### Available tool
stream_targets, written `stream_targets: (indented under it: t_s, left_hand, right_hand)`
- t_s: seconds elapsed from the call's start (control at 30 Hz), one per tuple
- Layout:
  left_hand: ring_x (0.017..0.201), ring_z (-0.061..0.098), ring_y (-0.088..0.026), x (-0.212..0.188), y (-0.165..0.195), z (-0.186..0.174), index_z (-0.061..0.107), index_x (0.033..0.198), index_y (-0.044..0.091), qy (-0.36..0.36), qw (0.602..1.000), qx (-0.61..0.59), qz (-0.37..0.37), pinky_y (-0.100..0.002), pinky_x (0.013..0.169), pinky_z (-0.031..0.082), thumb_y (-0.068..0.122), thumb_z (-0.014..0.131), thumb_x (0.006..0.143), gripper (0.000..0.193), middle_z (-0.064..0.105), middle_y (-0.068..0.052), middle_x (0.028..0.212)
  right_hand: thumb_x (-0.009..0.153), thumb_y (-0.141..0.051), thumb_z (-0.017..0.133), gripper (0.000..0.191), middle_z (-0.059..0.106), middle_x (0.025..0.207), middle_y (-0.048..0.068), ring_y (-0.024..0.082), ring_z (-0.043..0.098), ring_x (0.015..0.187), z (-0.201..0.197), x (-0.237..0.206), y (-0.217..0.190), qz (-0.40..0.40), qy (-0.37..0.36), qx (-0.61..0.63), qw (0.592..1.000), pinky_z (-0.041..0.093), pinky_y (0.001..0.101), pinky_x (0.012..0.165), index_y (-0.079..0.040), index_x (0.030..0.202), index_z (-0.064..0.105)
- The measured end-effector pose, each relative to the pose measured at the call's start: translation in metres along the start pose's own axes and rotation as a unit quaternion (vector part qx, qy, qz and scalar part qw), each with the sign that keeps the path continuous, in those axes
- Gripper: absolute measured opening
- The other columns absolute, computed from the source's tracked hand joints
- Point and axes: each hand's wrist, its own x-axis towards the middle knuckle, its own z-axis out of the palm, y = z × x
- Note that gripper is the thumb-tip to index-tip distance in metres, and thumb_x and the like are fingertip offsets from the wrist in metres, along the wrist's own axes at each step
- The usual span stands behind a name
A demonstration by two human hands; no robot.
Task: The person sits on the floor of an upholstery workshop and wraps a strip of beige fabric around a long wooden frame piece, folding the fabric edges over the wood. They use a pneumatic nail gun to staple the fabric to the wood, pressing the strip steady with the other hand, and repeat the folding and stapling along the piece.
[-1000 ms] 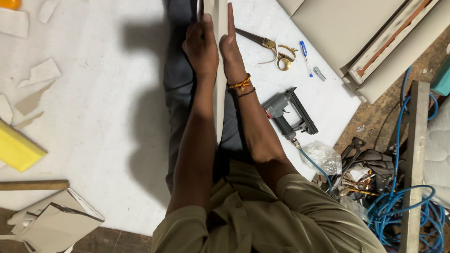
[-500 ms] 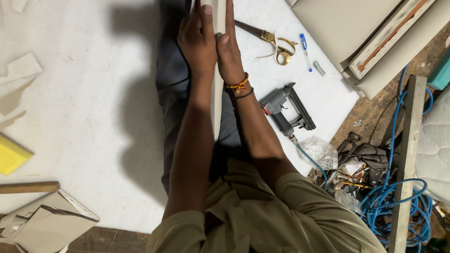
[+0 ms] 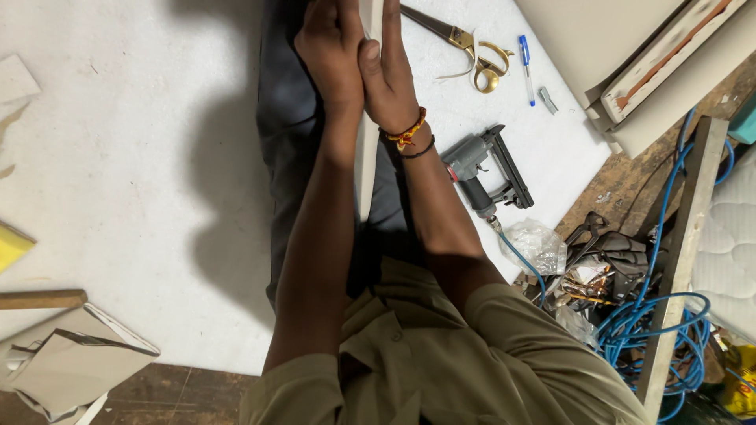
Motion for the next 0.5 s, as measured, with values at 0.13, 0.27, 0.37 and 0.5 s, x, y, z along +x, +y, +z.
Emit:
stream_targets:
  t_s: [0.13,0.27,0.37,0.5]
  left_hand:
    - [0.05,0.052,-0.023,0.002,-0.007,-0.001,0.054,0.076,0.001,0.0,0.999,0.042,-0.014,-0.037,0.051,0.042,0.029,0.061,0.102,0.039,0.053,-0.01,0.062]
    - [0.06,0.062,-0.026,0.002,-0.005,-0.001,0.058,0.079,0.003,0.003,0.998,0.042,0.048,-0.038,0.055,0.048,0.033,0.056,0.104,0.039,0.061,-0.011,0.071]
    - [0.066,0.064,-0.03,0.004,0.002,0.001,0.06,0.078,0.004,-0.002,0.996,0.054,0.074,-0.041,0.06,0.049,0.035,0.054,0.107,0.043,0.063,-0.012,0.071]
    - [0.066,0.064,-0.031,0.005,0.012,-0.002,0.059,0.079,0.003,-0.008,0.996,0.04,0.073,-0.041,0.061,0.048,0.038,0.051,0.108,0.046,0.063,-0.013,0.071]
  right_hand:
    - [0.118,-0.06,0.035,0.077,0.025,0.171,0.024,0.033,0.03,0.162,-0.006,0.001,0.0,-0.017,-0.023,-0.047,0.998,0.034,0.035,0.132,-0.006,0.165,0.007]
    - [0.117,-0.061,0.037,0.083,0.016,0.172,0.022,0.033,0.02,0.163,-0.013,0.005,0.004,-0.05,-0.035,-0.05,0.997,0.026,0.0358,0.134,-0.005,0.168,0.003]
    - [0.112,-0.063,0.036,0.084,0.023,0.17,0.017,0.028,0.026,0.158,-0.01,0.013,0.006,0.025,-0.003,0.237,0.971,0.028,0.0349,0.132,-0.005,0.166,0.01]
    - [0.106,-0.06,0.047,0.072,0.059,0.138,0.014,0.023,0.06,0.126,-0.005,0.04,0.004,0.168,-0.048,0.583,0.794,0.05,0.0369,0.11,-0.001,0.147,0.046]
